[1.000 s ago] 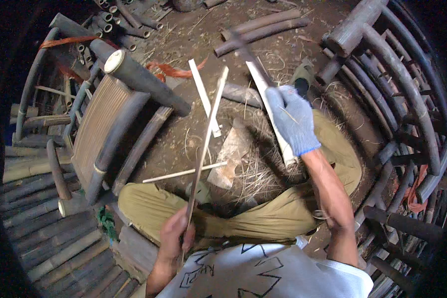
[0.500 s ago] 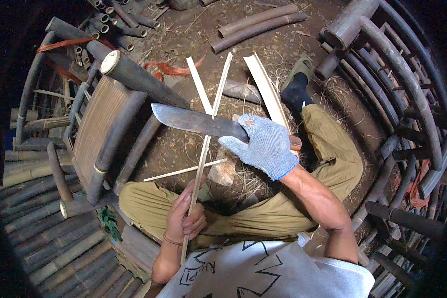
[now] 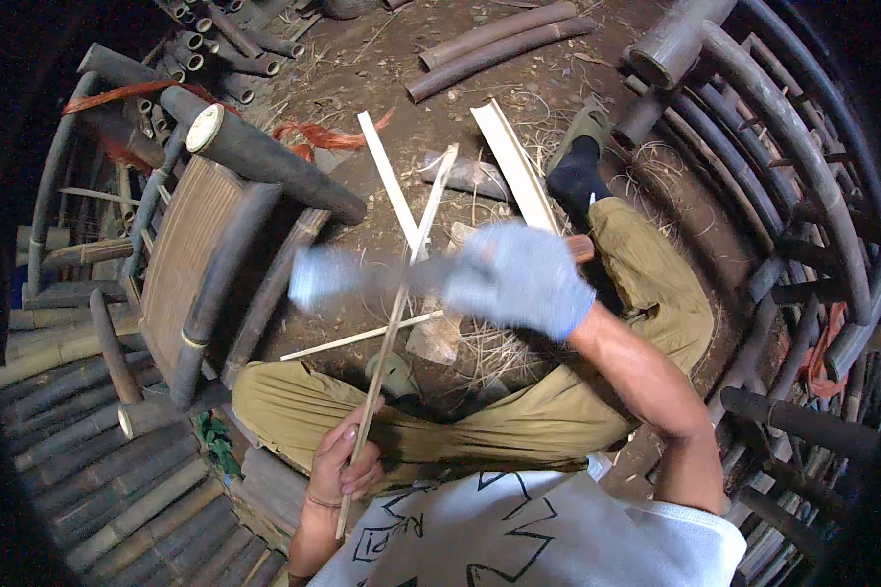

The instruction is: The person shaves bamboo strips using a machete and fits them into the seat of a bamboo chair frame.

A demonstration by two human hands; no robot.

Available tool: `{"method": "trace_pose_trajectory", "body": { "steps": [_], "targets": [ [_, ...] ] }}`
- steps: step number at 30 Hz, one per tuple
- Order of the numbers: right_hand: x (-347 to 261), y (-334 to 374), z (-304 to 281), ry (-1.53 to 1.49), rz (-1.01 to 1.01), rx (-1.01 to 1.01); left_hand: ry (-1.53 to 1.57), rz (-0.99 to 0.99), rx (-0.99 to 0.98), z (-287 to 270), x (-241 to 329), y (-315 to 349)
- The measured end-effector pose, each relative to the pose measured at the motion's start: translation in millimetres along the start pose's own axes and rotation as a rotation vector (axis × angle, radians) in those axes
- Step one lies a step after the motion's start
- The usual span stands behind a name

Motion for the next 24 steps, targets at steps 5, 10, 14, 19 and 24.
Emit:
{"method": "trace_pose_trajectory", "body": {
  "steps": [5, 10, 14, 19, 24],
  "targets": [
    [58.3, 14.2, -13.9, -0.138, 0.481, 0.534, 0.101, 0.095, -0.100, -4.2, -3.4, -3.5],
    [-54.9, 4.4, 1.7, -0.288, 0.075, 0.227, -0.307, 0.236, 0.311, 18.7, 36.1, -48.0],
    [-71.0, 4.1, 13.0, -0.292, 0.036, 0.081, -0.464, 0.290, 0.383, 39.5, 49.1, -50.2],
    [-6.3, 8.1, 3.9, -0.127, 0.325, 0.365, -0.567, 0.177, 0.322, 33.2, 20.8, -32.6],
    [30.1, 20.3, 2.0, -0.015, 0.365, 0.414, -0.618, 0.162, 0.317, 32.8, 9.4, -19.9]
  ]
}}
Point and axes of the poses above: each hand's wrist, its own y-axis away from the middle knuckle, its own z-axis out of the palm, x = y × z, the point moved 3 cm from there along -y, towards the middle knuckle, and after that the axes turned 15 degrees about -z, right-handed, at the moved point
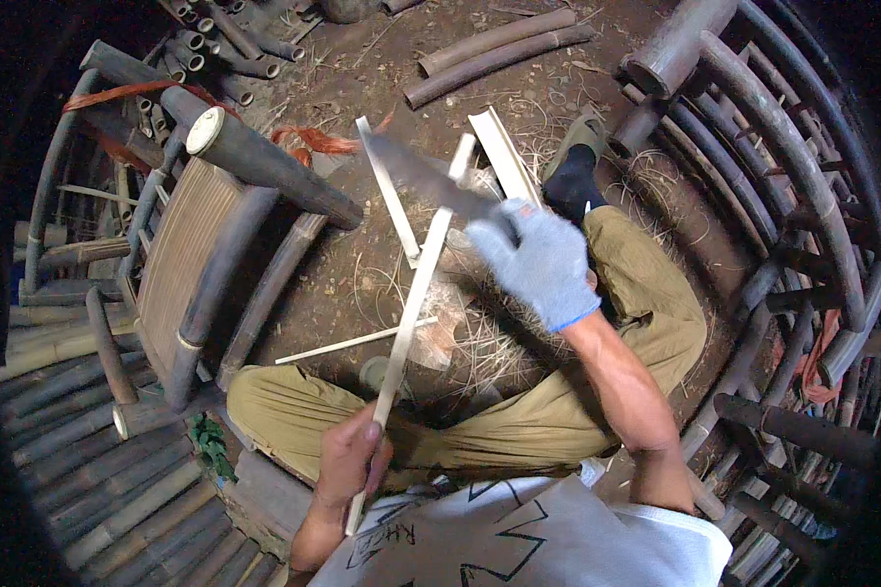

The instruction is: The person shaves bamboo strips using a machete and fits them into the seat of a bamboo chair frame.

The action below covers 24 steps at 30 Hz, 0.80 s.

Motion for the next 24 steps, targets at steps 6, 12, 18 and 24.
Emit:
{"method": "trace_pose_trajectory", "body": {
  "steps": [6, 12, 18, 24],
  "targets": [
    [78.5, -29.7, -2.3, -0.225, 0.300, 0.130, 0.389, 0.055, 0.049, -53.7, -34.4, 58.3],
    [88.8, 56.7, 136.7, -0.090, 0.378, -0.357, 0.619, 1.026, 0.601, -196.0, 101.8, 43.6],
    [45.3, 56.6, 206.0, 0.310, 0.171, -0.434, 0.784, 0.910, 0.559, -370.0, 127.5, -18.2],
    [-35.8, -186.1, 132.3, -0.002, -0.273, 0.308, 1.044, 0.883, 0.368, -440.8, 151.9, -125.0]
  ]
}}
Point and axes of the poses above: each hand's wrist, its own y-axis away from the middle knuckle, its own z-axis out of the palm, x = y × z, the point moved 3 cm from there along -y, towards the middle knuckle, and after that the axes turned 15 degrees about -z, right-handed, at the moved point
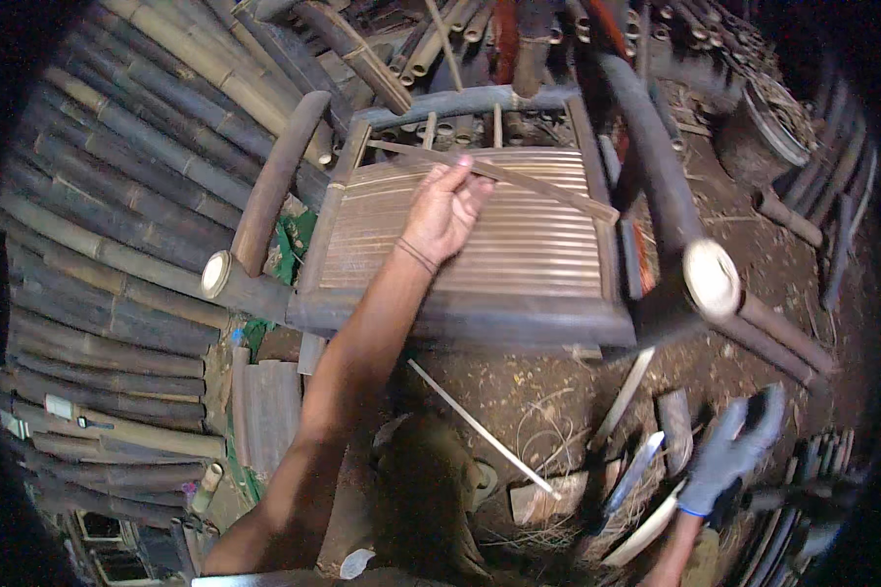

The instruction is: The person shaves bamboo strips using a machete and fits them into the seat of a bamboo chair frame.

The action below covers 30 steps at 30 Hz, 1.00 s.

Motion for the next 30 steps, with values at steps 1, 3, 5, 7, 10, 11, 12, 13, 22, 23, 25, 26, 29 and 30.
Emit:
{"method": "trace_pose_trajectory", "body": {
  "steps": [1, 3, 5, 7, 10, 11, 12, 13, 22, 23, 25, 26, 29, 30],
  "targets": [
    [-21.7, -47.6, -4.1, -0.178, 0.091, 0.125, 0.020, 0.004, 0.027, -1.5, -1.6, -7.2],
    [-62.0, -116.5, -3.9, -0.335, 0.071, 0.268, 0.044, 0.023, 0.103, -13.6, -1.9, -15.0],
    [-94.2, -155.6, 10.3, -0.426, -0.023, 0.271, 0.046, 0.059, 0.176, -24.7, 4.9, -21.1],
    [-123.5, -173.1, 31.2, -0.626, 0.083, 0.220, 0.029, 0.079, 0.212, -27.4, 7.2, -19.4],
    [-150.5, -165.9, 57.5, -0.529, 0.109, 0.066, 0.060, 0.108, 0.268, -7.2, 5.6, -12.9],
    [-150.8, -156.8, 69.6, -0.557, 0.097, 0.038, 0.063, 0.110, 0.269, -5.6, 4.2, -13.1],
    [-149.2, -154.5, 70.8, -0.492, 0.063, 0.000, 0.066, 0.109, 0.269, -4.0, 2.4, -14.4],
    [-148.0, -152.0, 72.8, -0.436, 0.032, -0.040, 0.063, 0.115, 0.278, -5.3, 2.8, -13.2],
    [-148.9, -151.5, 74.0, -0.388, 0.087, -0.111, 0.048, 0.085, 0.494, -14.8, 21.2, -123.6],
    [-146.8, -151.7, 75.8, -0.392, 0.087, -0.109, 0.043, 0.089, 0.529, -26.1, 28.3, -132.3],
    [-152.2, -151.1, 78.8, -0.394, 0.077, -0.138, 0.047, 0.117, 0.609, -74.7, 37.2, -132.6],
    [-160.7, -158.1, 72.4, -0.294, 0.021, -0.154, 0.011, 0.092, 0.644, -72.9, 29.8, -132.4],
    [-166.5, -157.5, 71.3, -0.406, 0.072, -0.160, -0.250, -0.170, 0.619, -90.9, 51.6, -126.7],
    [-163.9, -159.8, 70.8, -0.330, 0.005, -0.119, -0.718, -0.252, 0.603, -65.7, 57.3, -130.8]
  ]
}}
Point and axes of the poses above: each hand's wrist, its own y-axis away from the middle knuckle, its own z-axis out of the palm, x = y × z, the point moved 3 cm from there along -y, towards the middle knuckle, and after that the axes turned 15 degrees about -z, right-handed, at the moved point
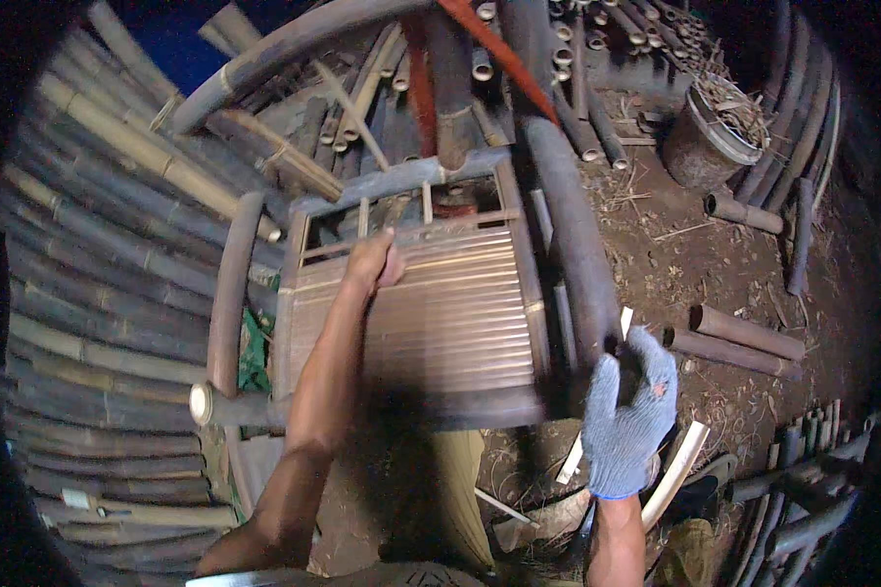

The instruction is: The person shaves bamboo strips using a machete and fits them into the seat of a bamboo chair frame.

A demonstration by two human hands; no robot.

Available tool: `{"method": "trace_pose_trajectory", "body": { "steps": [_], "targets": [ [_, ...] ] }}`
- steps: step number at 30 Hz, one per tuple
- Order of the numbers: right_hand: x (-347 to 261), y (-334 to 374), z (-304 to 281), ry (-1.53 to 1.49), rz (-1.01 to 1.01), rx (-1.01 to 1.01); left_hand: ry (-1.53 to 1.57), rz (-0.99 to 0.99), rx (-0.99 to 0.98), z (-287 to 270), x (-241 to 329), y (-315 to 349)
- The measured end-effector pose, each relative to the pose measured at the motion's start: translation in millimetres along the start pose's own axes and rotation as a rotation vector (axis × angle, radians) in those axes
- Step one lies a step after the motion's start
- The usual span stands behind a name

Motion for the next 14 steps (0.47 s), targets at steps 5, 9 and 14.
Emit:
{"method": "trace_pose_trajectory", "body": {
  "steps": [5, 9, 14],
  "targets": [
    [1.8, -1.4, -0.3, 0.030, -0.029, 0.008, -0.893, 1.542, 0.196, 89.8, 32.0, 79.3],
    [-3.2, -6.5, -3.0, 0.040, -0.105, -0.033, -1.287, 1.547, -0.012, 117.6, 40.3, 24.6],
    [3.9, -1.8, -2.6, 0.015, -0.047, -0.038, -1.586, 1.040, 0.144, 120.1, 89.0, -25.7]
  ]
}}
Point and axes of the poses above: each hand's wrist, its own y-axis away from the middle knuckle, its own z-axis out of the palm, x = y × z, the point moved 3 cm from there along -y, towards the middle knuckle, and after that the axes turned 15 degrees about -z, right-handed, at the moved point
